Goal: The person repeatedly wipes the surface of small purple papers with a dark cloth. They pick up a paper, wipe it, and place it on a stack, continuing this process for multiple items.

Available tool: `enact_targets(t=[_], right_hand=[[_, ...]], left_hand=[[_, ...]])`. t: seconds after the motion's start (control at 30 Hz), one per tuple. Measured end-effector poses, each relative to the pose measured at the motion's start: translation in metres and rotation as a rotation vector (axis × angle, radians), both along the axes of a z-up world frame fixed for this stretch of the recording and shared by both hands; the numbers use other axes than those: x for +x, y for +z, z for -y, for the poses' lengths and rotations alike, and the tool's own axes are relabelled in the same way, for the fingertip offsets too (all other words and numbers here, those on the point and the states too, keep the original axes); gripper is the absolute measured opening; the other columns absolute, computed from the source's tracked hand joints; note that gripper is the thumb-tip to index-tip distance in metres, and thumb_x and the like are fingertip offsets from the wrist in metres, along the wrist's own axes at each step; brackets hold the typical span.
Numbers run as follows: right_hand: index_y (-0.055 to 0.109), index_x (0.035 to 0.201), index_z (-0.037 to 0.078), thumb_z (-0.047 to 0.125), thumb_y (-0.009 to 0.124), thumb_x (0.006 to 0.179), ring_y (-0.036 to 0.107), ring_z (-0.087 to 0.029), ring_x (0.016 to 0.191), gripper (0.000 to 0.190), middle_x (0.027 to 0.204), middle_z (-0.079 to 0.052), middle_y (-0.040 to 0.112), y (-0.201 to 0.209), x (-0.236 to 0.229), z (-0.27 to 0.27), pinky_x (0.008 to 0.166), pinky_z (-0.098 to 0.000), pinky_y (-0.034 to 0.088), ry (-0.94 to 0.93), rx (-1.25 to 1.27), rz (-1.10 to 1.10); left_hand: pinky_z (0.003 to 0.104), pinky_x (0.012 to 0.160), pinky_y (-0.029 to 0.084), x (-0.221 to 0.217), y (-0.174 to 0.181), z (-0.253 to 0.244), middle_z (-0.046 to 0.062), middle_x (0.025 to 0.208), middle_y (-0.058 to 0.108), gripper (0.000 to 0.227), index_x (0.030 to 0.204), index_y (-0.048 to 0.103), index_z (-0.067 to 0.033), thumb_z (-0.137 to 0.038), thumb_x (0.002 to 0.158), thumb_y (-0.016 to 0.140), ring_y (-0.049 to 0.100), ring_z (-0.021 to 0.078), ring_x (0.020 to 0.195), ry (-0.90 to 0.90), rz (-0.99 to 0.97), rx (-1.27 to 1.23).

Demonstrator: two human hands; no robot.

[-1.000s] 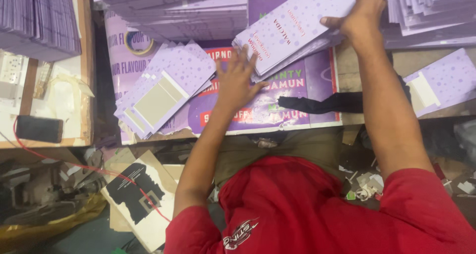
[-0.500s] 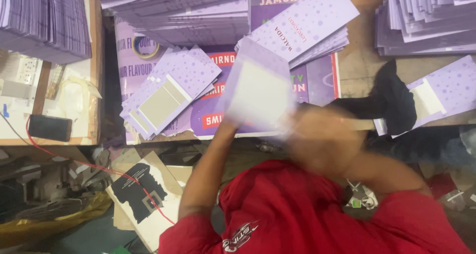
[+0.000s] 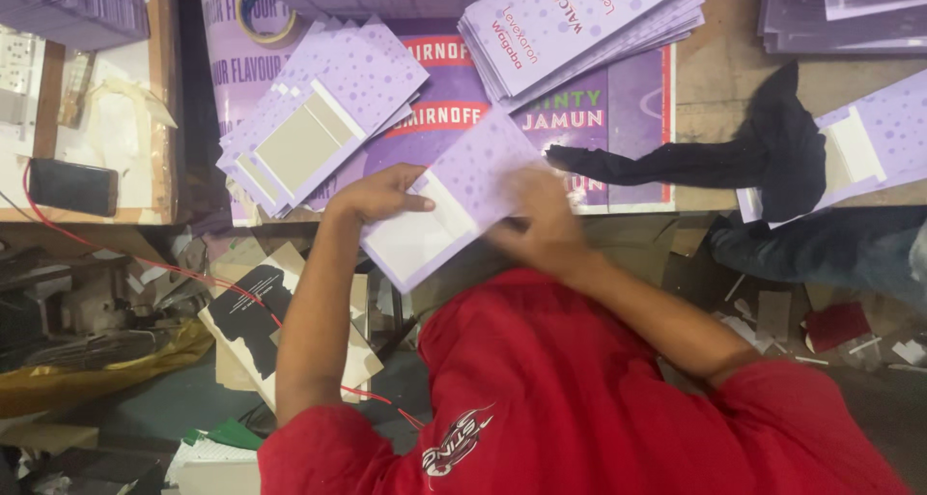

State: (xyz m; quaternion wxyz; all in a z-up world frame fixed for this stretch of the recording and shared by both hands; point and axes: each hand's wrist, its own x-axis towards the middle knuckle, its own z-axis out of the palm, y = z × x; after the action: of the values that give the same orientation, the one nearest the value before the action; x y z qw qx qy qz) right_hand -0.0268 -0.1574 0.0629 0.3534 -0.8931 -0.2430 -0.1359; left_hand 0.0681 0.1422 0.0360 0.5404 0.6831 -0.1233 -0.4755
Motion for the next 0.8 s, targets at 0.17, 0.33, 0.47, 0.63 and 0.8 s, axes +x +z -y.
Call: enact_targets(t=[0.17, 0.33, 0.47, 0.63, 0.8], right_hand=[[0.062, 0.132, 0.005, 0.034, 0.084, 0.079, 0.062, -0.038, 0.111, 0.064, 0.124, -0.024, 0.069, -0.026, 0.045, 0.044, 0.097, -0.0451, 0.051, -0.369, 0.293, -0.689], [0.069, 0.140, 0.015, 0.053, 0.075, 0.097, 0.031, -0.053, 0.140, 0.058, 0.143, -0.028, 0.051, -0.038, 0.032, 0.098, 0.110, -0.0745, 0.023, -0.723, -0.435, -0.316], [0.053, 0.151, 0.001, 0.078, 0.076, 0.087, 0.013, -0.068, 0.134, 0.102, 0.154, -0.044, 0.010, -0.035, 0.032, 0.156, 0.098, -0.0885, 0.009, -0.882, -0.503, -0.244], [0.040, 0.162, 0.004, 0.067, 0.084, 0.082, 0.022, -0.057, 0.146, 0.111, 0.166, -0.035, 0.015, -0.021, 0.023, 0.189, 0.118, -0.0708, 0.023, -0.983, -0.272, -0.402], [0.031, 0.156, -0.001, 0.048, 0.090, 0.083, 0.028, -0.060, 0.130, 0.106, 0.145, -0.039, 0.030, -0.011, 0.035, 0.219, 0.104, -0.0740, 0.019, -1.136, -0.319, -0.559]], left_hand=[[0.037, 0.101, 0.050, 0.024, 0.010, 0.036, 0.014, 0.124, 0.072, 0.055, 0.137, 0.060, -0.0021, -0.011, 0.085, 0.074, 0.067, 0.0253, 0.114, -0.243, 0.428, 0.098], [0.048, 0.106, 0.046, 0.025, 0.010, 0.076, 0.016, 0.134, 0.064, 0.065, 0.146, 0.055, -0.0158, -0.028, 0.086, 0.077, 0.059, 0.0348, 0.128, -0.107, 0.771, 0.700], [0.071, 0.109, 0.024, 0.005, 0.000, 0.092, 0.024, 0.147, 0.043, 0.089, 0.150, 0.045, -0.0111, -0.059, 0.081, 0.075, 0.038, 0.0457, 0.137, -0.002, 1.027, 0.649], [0.075, 0.114, 0.014, -0.017, -0.021, 0.097, 0.025, 0.157, 0.037, 0.088, 0.156, 0.045, -0.0144, -0.071, 0.090, 0.060, 0.033, 0.0489, 0.143, 0.004, 1.263, 0.613], [0.075, 0.115, 0.014, -0.014, -0.026, 0.094, 0.027, 0.156, 0.038, 0.089, 0.155, 0.046, -0.0136, -0.072, 0.090, 0.060, 0.034, 0.0490, 0.142, -0.003, 1.276, 0.615]])
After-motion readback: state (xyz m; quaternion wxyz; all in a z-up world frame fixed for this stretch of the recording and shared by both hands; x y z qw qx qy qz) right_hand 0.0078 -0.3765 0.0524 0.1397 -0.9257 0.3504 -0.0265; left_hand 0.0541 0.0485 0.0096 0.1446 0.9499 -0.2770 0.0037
